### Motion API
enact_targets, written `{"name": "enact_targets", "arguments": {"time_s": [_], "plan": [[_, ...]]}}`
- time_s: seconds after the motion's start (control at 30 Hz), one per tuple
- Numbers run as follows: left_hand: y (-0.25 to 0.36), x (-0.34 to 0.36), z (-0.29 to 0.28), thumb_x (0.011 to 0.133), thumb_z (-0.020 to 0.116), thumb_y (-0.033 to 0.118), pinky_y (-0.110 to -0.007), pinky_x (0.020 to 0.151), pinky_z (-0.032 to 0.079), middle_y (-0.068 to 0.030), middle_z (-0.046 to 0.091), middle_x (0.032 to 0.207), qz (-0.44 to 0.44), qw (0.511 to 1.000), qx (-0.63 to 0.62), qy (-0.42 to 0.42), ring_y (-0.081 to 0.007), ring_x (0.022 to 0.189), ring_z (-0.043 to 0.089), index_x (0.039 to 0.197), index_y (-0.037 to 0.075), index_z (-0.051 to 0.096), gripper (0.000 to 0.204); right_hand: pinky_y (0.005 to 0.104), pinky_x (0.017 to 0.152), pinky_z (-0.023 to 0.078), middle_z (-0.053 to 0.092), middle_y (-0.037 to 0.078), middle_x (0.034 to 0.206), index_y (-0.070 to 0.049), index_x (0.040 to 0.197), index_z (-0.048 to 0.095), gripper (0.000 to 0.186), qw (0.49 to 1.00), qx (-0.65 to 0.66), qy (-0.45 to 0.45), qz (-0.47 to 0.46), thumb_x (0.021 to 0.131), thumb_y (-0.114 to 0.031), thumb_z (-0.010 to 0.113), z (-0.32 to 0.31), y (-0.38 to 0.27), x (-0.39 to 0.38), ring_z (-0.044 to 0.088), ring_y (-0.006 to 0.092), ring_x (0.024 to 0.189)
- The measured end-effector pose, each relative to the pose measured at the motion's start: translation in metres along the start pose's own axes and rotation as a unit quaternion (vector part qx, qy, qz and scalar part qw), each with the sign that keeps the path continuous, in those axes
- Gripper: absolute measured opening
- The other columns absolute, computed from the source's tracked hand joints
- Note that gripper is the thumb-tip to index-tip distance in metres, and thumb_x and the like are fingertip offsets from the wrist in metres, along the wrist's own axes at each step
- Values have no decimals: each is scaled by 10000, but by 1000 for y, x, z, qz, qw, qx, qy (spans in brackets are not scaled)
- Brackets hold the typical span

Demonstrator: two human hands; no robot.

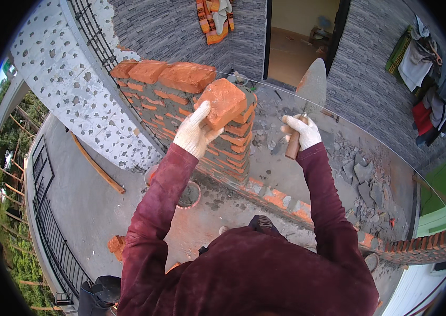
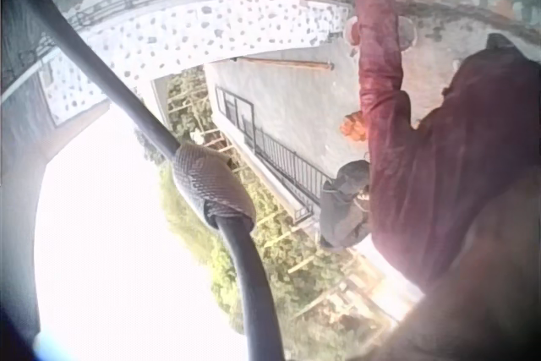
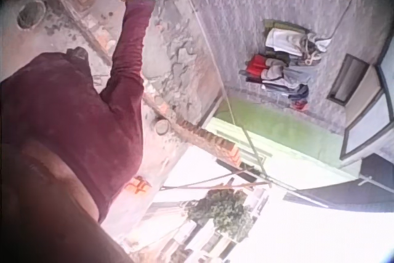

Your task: The person lays red bricks onto a partially built wall using a trowel to apply mortar. They repeatedly pick up bricks, apply mortar, place bricks, and tap them into alignment along a guide string.

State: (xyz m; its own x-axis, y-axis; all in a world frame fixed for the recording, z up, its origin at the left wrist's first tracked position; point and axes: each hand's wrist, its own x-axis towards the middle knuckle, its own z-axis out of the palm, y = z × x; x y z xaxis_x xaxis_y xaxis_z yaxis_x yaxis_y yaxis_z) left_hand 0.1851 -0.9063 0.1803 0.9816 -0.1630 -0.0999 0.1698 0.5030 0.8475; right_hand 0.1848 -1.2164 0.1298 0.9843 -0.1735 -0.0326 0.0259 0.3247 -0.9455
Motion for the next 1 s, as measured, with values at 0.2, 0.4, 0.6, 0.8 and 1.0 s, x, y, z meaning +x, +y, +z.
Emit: {"name": "enact_targets", "arguments": {"time_s": [0.2,0.4,0.6,0.8,1.0], "plan": [[7,41,3,998,710,341,-435,986,570,-125,545,1415,-2,999,-38,2,-236,1254,597,1443,59,493,570,278,513,533,736,135,1009,0,1092,610,290,991,-49,-128,1,925,-181,764,49,-27,87,637,143,622],[-2,62,22,992,721,327,-449,990,579,-115,604,1303,30,999,-9,12,-237,1231,613,1406,11,511,562,255,465,510,675,83,857,18,1167,629,398,964,-62,-256,31,935,-285,745,85,-33,134,617,126,558],[-8,61,51,994,719,306,-417,889,642,-156,579,1312,96,983,62,147,-248,1176,658,1430,-9,466,594,258,486,526,687,98,740,35,1182,646,382,946,-91,-305,59,903,-197,762,87,-47,152,628,137,533],[-18,78,46,1037,633,361,-350,849,627,-117,623,1238,143,965,171,141,-204,1082,688,1484,-18,446,615,278,537,561,706,126,805,40,1089,651,350,939,-92,-330,36,856,-160,819,77,-46,166,673,151,611],[-11,78,54,1009,661,327,-222,602,499,-52,688,1012,127,911,327,215,-63,737,625,1449,-24,530,578,287,555,563,707,120,799,47,1083,656,333,932,-63,-355,38,862,-144,814,73,-35,184,680,157,614]]}}
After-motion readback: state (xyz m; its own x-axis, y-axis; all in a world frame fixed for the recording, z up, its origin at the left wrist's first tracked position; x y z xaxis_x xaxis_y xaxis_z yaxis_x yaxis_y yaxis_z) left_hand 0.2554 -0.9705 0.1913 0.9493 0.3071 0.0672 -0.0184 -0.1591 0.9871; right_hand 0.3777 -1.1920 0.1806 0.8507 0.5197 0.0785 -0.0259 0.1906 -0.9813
